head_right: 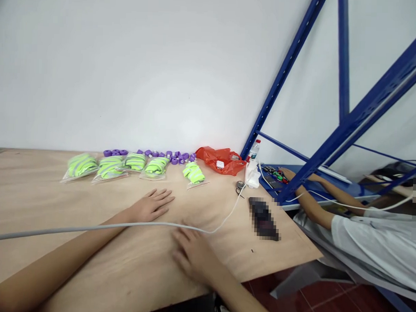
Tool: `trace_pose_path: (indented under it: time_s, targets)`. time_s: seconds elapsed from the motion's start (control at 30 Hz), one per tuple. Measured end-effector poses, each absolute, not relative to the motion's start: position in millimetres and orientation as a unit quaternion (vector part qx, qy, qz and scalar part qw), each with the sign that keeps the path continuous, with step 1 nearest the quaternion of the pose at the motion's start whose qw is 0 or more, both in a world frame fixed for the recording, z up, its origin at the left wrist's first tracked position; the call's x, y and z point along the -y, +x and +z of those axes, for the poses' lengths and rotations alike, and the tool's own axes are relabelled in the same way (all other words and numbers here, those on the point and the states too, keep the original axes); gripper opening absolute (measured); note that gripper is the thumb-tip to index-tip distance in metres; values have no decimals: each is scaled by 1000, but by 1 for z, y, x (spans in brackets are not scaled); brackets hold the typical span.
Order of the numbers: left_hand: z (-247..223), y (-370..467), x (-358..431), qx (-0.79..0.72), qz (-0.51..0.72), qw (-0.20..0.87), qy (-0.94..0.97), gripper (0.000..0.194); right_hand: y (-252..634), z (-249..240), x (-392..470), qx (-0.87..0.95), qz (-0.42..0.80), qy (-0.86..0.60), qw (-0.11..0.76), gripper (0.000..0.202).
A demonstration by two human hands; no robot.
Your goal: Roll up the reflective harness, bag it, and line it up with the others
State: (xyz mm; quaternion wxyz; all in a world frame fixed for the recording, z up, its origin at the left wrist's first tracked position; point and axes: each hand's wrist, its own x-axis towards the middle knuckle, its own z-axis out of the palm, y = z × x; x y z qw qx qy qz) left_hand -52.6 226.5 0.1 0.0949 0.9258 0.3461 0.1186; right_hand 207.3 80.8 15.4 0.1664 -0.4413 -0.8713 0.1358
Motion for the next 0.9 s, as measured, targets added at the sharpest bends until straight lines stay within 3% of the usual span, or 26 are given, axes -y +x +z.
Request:
trace_pose_path:
  time_s: [0.13, 0.3, 0.67, 0.9]
  targets:
    - [-1, -68, -228, -355, 169, 97, 914, 48, 213, 4, -160, 799, 49, -553, 230, 38]
    - [-5, -74, -243, -353, 184, 98, 912, 47, 229, 6, -212, 756, 6, -605, 251, 35]
    - [-17, -60, -266, -359, 189, 75, 911, 48, 236, -6, -238, 780, 6, -564, 269, 46]
    - [-20, -33, -280, -371, 196, 74, 905, 48, 236, -16, -270, 767, 12, -548, 334, 61]
